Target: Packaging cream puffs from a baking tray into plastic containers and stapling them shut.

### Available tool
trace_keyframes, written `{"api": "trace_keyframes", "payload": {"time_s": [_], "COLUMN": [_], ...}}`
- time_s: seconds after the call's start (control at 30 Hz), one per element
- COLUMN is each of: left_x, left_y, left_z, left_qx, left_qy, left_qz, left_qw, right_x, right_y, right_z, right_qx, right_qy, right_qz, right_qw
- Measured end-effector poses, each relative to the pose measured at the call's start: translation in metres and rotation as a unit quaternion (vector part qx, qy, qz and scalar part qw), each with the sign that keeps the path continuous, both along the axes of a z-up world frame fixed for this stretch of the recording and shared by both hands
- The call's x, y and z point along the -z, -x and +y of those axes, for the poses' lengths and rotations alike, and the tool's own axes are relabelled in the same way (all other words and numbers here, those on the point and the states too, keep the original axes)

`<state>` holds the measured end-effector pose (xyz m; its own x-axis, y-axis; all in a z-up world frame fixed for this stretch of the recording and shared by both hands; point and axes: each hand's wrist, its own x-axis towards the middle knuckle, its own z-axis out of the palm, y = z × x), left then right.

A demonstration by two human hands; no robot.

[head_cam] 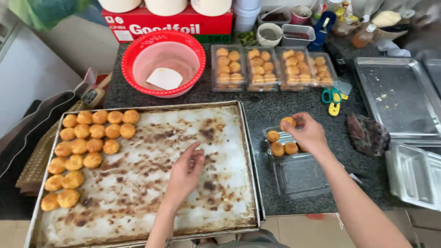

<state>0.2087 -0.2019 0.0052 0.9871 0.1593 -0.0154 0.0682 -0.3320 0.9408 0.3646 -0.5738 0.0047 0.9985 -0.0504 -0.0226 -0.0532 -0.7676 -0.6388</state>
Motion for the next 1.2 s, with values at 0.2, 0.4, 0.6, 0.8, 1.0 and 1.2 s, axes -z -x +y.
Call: {"api": "trace_keyframes", "payload": {"time_s": [0.2, 0.4, 0.6, 0.8, 1.0, 1.2], "left_x": [0.005, -0.001, 0.013, 0.011, -0.009, 0.008], "left_y": [-0.014, -0.01, -0.003, 0.02, 0.073, 0.153], "left_z": [-0.027, -0.035, -0.024, 0.024, 0.095, 0.175], "left_qx": [0.019, -0.007, -0.042, -0.103, -0.218, -0.321], "left_qy": [-0.036, -0.035, 0.008, -0.024, -0.033, -0.003], "left_qz": [-0.001, 0.022, 0.049, 0.016, -0.009, -0.011], "left_qw": [0.999, 0.999, 0.998, 0.994, 0.975, 0.947], "right_x": [0.046, 0.031, 0.044, -0.007, -0.059, -0.071], "right_y": [-0.013, -0.011, -0.023, -0.03, 0.003, 0.081], "right_z": [-0.042, -0.016, -0.035, 0.021, 0.202, 0.388], "right_qx": [-0.022, -0.062, -0.032, -0.043, -0.247, -0.494], "right_qy": [0.099, 0.179, 0.13, 0.067, -0.084, -0.12], "right_qz": [0.057, 0.109, 0.088, -0.031, -0.066, -0.023], "right_qw": [0.993, 0.976, 0.987, 0.996, 0.963, 0.861]}}
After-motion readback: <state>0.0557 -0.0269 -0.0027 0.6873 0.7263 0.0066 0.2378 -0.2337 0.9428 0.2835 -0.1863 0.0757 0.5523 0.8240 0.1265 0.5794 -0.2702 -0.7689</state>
